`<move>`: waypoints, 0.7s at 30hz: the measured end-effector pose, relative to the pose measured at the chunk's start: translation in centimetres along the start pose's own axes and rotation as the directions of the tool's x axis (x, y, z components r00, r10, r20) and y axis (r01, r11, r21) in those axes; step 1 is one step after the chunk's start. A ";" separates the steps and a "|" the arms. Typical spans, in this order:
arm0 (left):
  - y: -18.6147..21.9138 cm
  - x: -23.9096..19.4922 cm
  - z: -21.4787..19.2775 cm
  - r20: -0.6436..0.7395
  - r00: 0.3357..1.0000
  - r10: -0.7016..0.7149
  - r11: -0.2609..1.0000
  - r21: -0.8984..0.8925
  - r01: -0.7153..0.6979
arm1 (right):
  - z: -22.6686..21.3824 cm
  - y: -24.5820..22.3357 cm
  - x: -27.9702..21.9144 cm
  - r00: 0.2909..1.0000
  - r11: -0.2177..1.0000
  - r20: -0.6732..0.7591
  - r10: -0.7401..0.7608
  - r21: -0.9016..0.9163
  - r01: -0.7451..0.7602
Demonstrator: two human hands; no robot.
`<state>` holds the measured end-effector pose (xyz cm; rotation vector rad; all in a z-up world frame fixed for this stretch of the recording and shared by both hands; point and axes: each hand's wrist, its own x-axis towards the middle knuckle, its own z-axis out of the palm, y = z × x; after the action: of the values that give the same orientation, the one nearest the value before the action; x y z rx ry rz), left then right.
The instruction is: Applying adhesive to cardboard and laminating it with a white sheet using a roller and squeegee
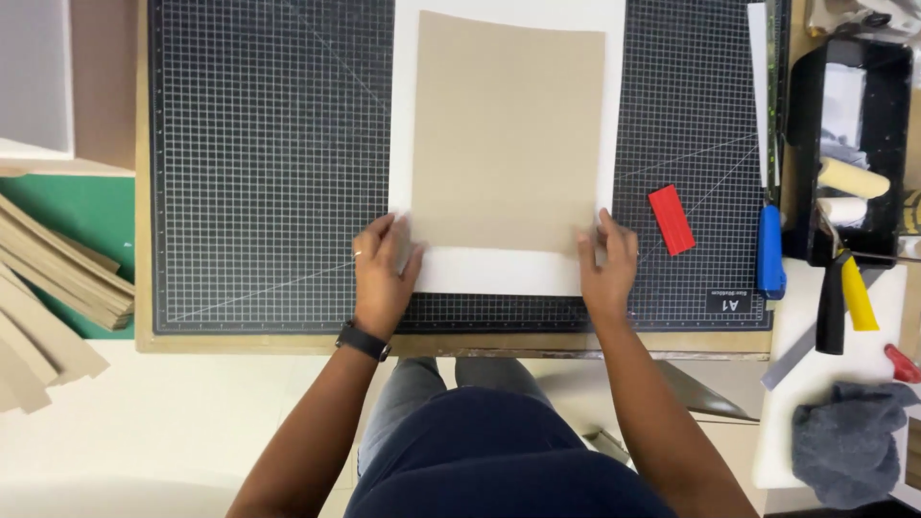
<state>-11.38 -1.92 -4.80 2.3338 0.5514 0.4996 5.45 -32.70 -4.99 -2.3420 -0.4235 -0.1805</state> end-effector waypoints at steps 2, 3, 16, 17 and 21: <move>0.0 -0.3 0.4 -0.013 1.000 0.006 1.000 0.011 -0.006 | -0.6 -0.2 -1.7 1.000 1.000 0.010 0.010 -0.011 -0.010; -0.1 -0.3 0.6 -0.027 0.999 0.018 1.000 0.018 -0.018 | -0.9 -0.3 -2.4 1.000 1.000 0.014 0.019 -0.025 -0.019; 0.3 -0.5 0.8 -0.135 0.979 0.153 0.988 0.014 -0.153 | 0.2 0.7 -3.4 0.987 0.999 -0.158 -0.040 -0.021 0.037; 0.2 -0.5 0.8 -0.135 0.979 0.154 0.988 0.012 -0.154 | 0.1 0.4 -3.4 0.988 1.000 -0.151 -0.027 -0.014 0.025; 0.6 -0.2 0.5 -0.139 0.977 0.160 0.987 -0.005 -0.163 | 0.1 -0.2 -3.0 0.985 0.999 -0.168 -0.044 -0.014 0.043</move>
<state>-11.20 -2.68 -4.79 2.3521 0.4207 0.7431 2.55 -33.22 -5.67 -2.3065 -0.3908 -0.3994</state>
